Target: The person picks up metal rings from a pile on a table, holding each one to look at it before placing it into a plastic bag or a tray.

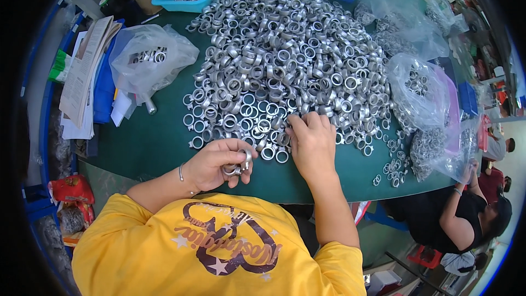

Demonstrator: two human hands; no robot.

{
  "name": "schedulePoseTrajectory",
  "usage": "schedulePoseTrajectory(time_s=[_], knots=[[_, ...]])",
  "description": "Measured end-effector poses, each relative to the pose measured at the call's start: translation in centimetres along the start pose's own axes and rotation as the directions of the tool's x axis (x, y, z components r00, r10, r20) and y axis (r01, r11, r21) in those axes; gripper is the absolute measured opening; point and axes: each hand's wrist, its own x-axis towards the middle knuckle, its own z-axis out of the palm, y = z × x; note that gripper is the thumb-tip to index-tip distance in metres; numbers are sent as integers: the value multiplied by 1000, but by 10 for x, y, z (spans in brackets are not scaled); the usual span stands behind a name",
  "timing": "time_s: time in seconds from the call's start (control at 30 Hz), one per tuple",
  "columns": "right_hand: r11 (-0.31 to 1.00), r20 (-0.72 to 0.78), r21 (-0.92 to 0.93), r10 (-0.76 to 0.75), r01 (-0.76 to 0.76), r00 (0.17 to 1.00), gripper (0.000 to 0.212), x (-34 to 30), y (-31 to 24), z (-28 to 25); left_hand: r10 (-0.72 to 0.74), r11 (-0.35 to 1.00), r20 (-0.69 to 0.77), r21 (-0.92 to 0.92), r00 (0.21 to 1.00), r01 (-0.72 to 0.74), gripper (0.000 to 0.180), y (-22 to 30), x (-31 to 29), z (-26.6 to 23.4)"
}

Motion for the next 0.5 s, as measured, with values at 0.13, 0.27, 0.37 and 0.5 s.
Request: schedulePoseTrajectory(time_s=[0.13,0.27,0.37,0.5], knots=[[998,46,-41,45,-43,998,10,1,-2,0,30,999,-43,-9,999,-31,17,5,-5,6],[769,173,537,302,-347,937,8,-11,-12,1,89,994,-51,-58,995,-92,14,1,-3,-1],[463,311,783,287,-416,906,9,-20,-21,-1,97,995,-81,33,992,-95,17,3,0,3],[502,208,826,153,-257,966,10,-24,-25,5,135,990,-105,58,985,-129,17,4,3,11]])
